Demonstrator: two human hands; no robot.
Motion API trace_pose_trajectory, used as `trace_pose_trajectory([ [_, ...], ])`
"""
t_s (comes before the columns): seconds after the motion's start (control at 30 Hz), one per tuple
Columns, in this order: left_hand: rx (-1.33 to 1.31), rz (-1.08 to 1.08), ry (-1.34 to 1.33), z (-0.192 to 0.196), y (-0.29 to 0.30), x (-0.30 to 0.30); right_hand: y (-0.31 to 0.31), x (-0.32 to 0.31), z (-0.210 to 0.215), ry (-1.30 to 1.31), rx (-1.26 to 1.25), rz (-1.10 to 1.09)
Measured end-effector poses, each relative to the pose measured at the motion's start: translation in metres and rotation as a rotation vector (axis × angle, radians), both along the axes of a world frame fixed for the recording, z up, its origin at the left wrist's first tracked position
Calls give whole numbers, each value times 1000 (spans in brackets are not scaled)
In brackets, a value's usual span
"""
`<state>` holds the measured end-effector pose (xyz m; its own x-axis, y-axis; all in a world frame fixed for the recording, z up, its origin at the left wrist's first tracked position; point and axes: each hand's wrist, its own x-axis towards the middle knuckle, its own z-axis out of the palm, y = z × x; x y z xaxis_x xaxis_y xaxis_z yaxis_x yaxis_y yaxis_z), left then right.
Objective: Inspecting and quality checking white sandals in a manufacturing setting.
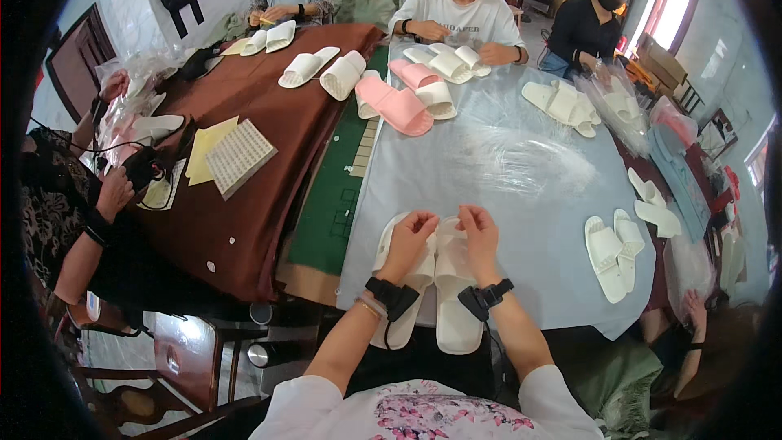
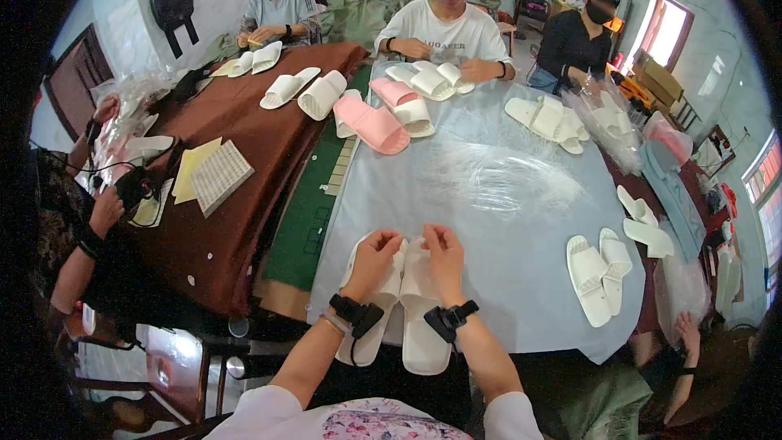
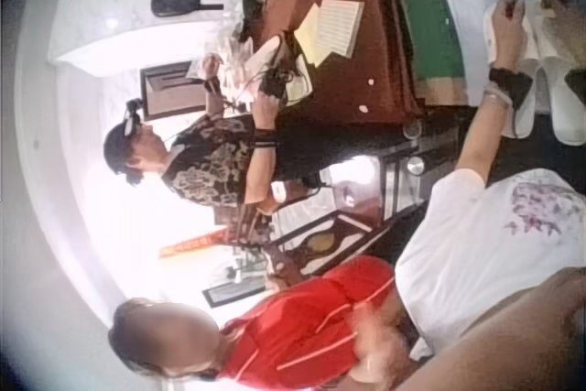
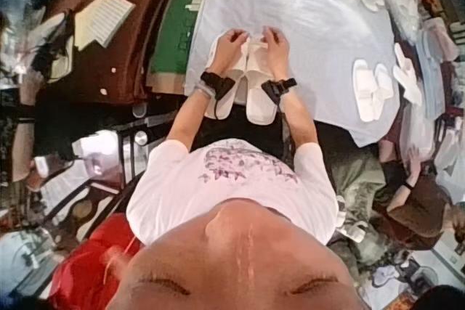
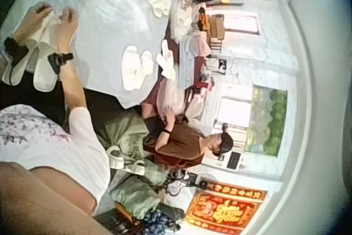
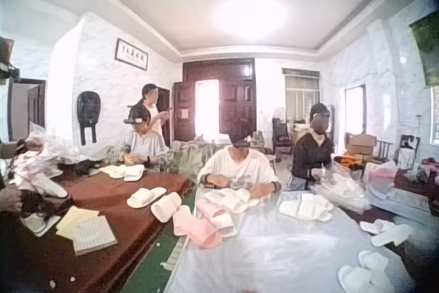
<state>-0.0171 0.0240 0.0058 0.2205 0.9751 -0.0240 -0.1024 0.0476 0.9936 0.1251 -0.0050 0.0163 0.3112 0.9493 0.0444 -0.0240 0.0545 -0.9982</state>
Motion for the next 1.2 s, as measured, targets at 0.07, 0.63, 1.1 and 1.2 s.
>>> trace_pose_trajectory([
  [0.07, 34, -15, -18, 0, 0, 1, -1, -1, 0, 25, -35, 13],
  [0.63, 45, -37, -4, -3, 3, 1, -5, -1, 6, 61, -37, 18],
  [1.1, -9, -31, -60, 2, 0, -2, -2, -9, 13, 158, 88, -118],
  [1.2, 40, -58, -80, 2, 0, 0, -1, -11, 10, 89, 75, 29],
])
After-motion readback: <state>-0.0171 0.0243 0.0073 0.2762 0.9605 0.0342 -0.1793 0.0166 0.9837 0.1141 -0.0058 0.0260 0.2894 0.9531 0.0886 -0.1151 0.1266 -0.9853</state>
